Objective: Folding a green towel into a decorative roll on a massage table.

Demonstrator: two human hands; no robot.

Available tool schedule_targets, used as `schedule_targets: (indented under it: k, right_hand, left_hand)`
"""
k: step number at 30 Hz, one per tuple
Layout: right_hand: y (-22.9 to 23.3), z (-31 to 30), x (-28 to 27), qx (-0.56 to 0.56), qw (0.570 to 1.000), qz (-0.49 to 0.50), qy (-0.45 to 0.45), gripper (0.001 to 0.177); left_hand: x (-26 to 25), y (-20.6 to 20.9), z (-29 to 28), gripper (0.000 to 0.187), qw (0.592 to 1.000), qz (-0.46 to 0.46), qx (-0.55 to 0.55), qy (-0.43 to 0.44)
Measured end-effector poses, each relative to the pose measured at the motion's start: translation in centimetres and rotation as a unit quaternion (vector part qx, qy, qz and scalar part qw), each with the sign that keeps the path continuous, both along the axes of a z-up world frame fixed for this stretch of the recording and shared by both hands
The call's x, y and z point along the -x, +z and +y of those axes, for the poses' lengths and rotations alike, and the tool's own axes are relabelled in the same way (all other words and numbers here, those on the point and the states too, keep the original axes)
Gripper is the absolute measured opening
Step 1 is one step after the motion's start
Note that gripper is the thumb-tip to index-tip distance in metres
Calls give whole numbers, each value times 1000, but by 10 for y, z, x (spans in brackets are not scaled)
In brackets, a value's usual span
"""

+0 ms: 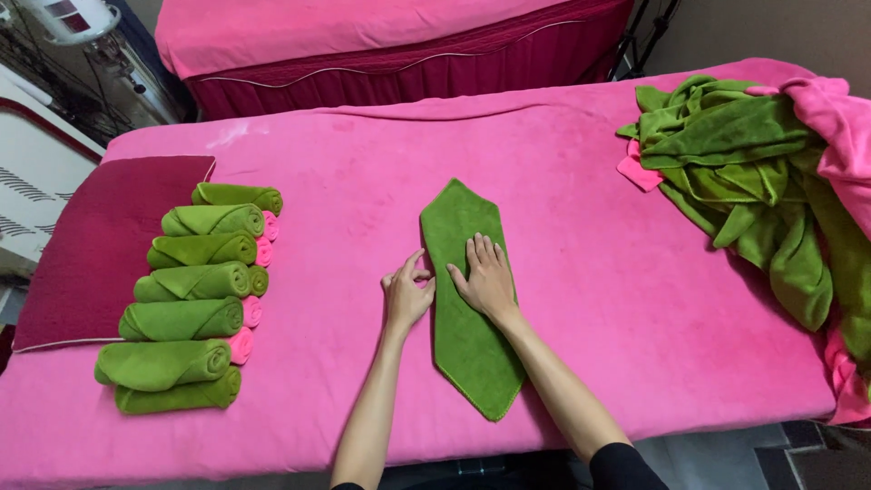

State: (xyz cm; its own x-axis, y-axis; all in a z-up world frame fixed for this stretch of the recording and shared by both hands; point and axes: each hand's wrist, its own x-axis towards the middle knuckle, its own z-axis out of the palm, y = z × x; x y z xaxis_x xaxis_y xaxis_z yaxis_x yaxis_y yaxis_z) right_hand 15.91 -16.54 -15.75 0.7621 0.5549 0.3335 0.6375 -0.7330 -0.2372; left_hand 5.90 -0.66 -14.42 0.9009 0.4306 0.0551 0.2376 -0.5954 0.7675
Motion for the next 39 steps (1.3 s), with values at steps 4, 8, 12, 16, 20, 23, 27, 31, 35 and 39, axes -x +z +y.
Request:
schedule_targets:
  k: [4, 8, 12, 16, 20, 23, 27, 31, 35, 39]
  right_hand:
    - [3, -2, 2, -4, 1000, 23, -1, 80]
    - [3, -4, -11, -48, 995, 80, -24, 80]
    - [-4, -1, -56, -35, 988, 145, -34, 81]
    - [-12, -1, -96, -53, 994, 96, 10, 67]
    - [-11, -1, -98, -44, 998, 41, 11, 59]
    - [-8, -2, -96, -49, 998, 35, 9, 59]
    - [-4, -1, -98, -41, 997, 72, -1, 63]
    - [6, 0, -92, -47, 994, 96, -22, 64]
    - [-6, -2, -95, -49, 997, 39, -41, 64]
    - [-20, -3, -97, -102, 990, -87, 52, 45]
  left_hand:
    - [6, 6, 4, 59, 1000, -1, 19, 15]
    - [6, -7, 4, 46, 999, 12, 34, 32]
    - [2, 10, 9, 50, 998, 35, 51, 9]
    - [-48, 14, 5, 40, 995, -9, -95, 12]
    - [-166, -14, 30, 35, 986, -72, -135, -61]
    - [-242, -37, 65, 38, 995, -7, -88, -52]
    - [-281, -40, 82, 43, 997, 29, -39, -59]
    - [-295, -47, 83, 37, 994, 49, -40, -89]
    - [-251, -31, 51, 51, 961, -132, -243, -10]
    - [-100, 23, -28, 51, 946, -142, -276, -96]
